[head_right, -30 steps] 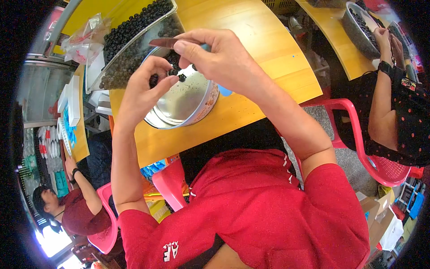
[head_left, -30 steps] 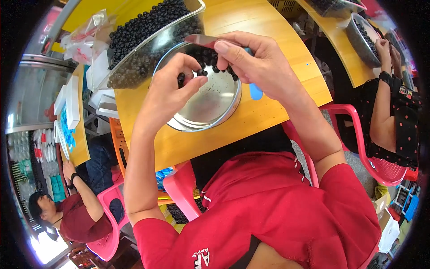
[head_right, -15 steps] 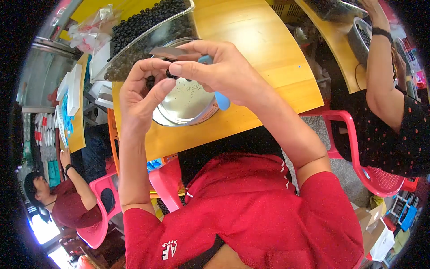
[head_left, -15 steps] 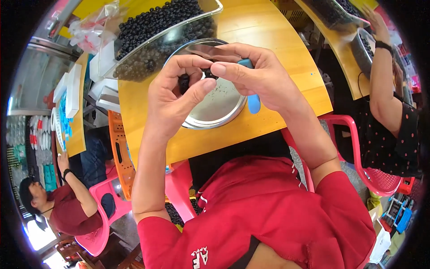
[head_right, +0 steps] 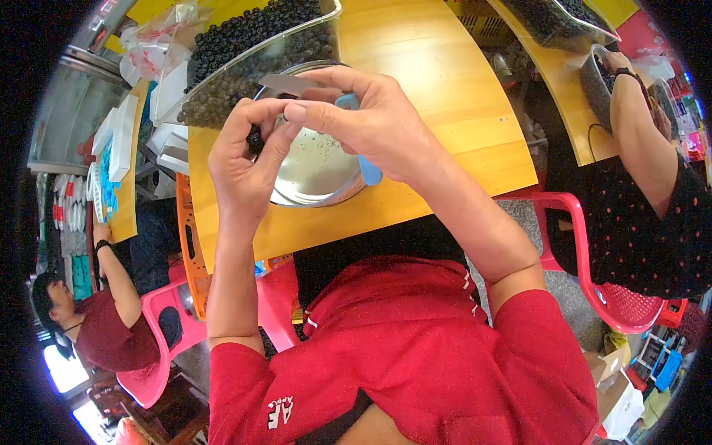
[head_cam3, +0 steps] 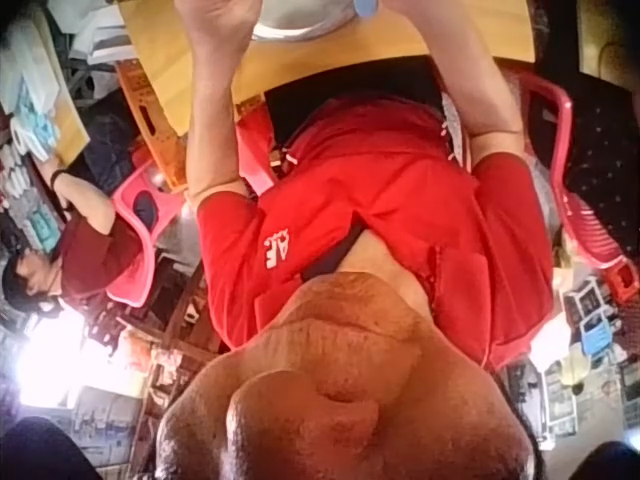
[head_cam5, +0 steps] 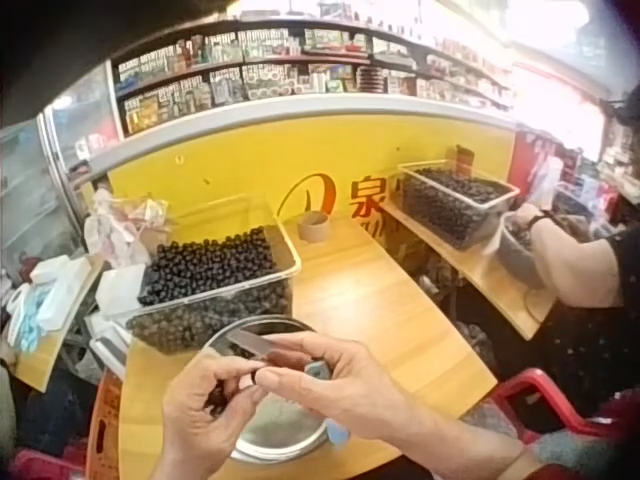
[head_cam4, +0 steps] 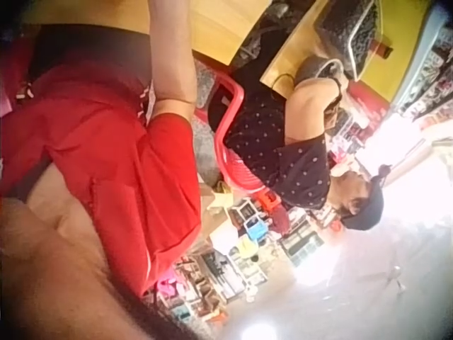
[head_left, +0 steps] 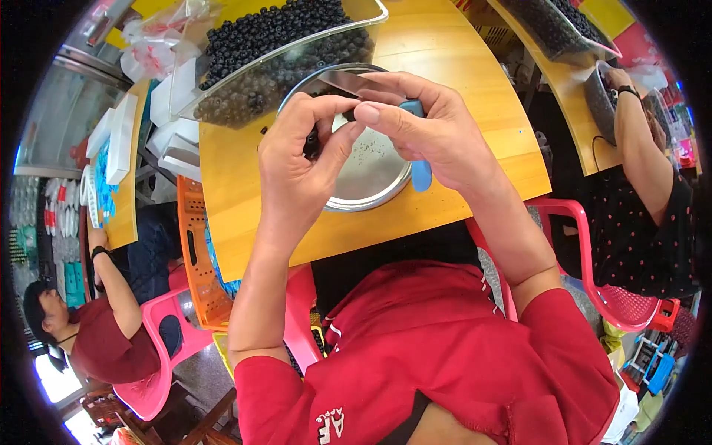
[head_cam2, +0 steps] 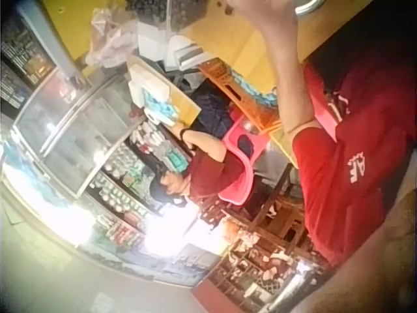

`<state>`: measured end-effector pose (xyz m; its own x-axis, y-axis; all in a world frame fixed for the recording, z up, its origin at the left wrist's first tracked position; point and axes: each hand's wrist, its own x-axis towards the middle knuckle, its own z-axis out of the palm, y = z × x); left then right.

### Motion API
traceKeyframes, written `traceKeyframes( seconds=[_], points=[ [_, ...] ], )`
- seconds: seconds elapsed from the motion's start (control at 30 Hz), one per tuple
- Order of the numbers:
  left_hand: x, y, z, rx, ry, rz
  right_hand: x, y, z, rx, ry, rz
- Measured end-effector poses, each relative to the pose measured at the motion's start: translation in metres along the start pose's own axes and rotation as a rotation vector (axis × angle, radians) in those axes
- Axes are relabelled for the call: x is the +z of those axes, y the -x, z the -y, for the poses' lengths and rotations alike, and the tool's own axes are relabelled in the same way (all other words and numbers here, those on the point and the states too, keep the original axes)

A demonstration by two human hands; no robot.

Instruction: The person is using a small blade to remove the outer layer of small black seeds and placing the processed items into a bowl.

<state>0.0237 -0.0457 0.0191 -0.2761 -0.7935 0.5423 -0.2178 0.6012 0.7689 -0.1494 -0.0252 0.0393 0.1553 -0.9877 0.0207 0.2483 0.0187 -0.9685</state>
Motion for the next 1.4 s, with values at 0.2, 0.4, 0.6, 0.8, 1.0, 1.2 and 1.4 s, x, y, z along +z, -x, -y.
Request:
traceKeyframes(
  seconds=[0.2,0.4,0.6,0.8,1.0,1.2,1.4],
  points=[
    [0.004,0.005,0.002,-0.031,0.065,-0.009,0.001,0.000,-0.002,0.069,-0.122,0.009],
    [0.003,0.012,-0.002,-0.294,0.597,0.008,-0.004,0.000,-0.002,0.119,-0.208,0.078],
    [0.004,0.009,-0.003,-0.293,0.745,0.007,-0.001,0.006,0.005,-0.093,-0.001,0.030],
    [0.004,0.010,-0.002,-0.356,0.699,0.015,0.001,0.007,0.001,-0.258,0.280,0.077],
    [0.008,0.010,-0.004,-0.438,0.788,-0.011,-0.001,0.006,0.001,-0.246,0.264,0.105],
    [0.007,0.012,0.001,-0.385,0.824,-0.014,-0.001,0.005,0.003,-0.132,0.222,0.118],
    [0.006,0.012,0.004,-0.343,0.799,-0.004,-0.003,0.005,-0.001,-0.212,0.230,0.134]
  ],
)
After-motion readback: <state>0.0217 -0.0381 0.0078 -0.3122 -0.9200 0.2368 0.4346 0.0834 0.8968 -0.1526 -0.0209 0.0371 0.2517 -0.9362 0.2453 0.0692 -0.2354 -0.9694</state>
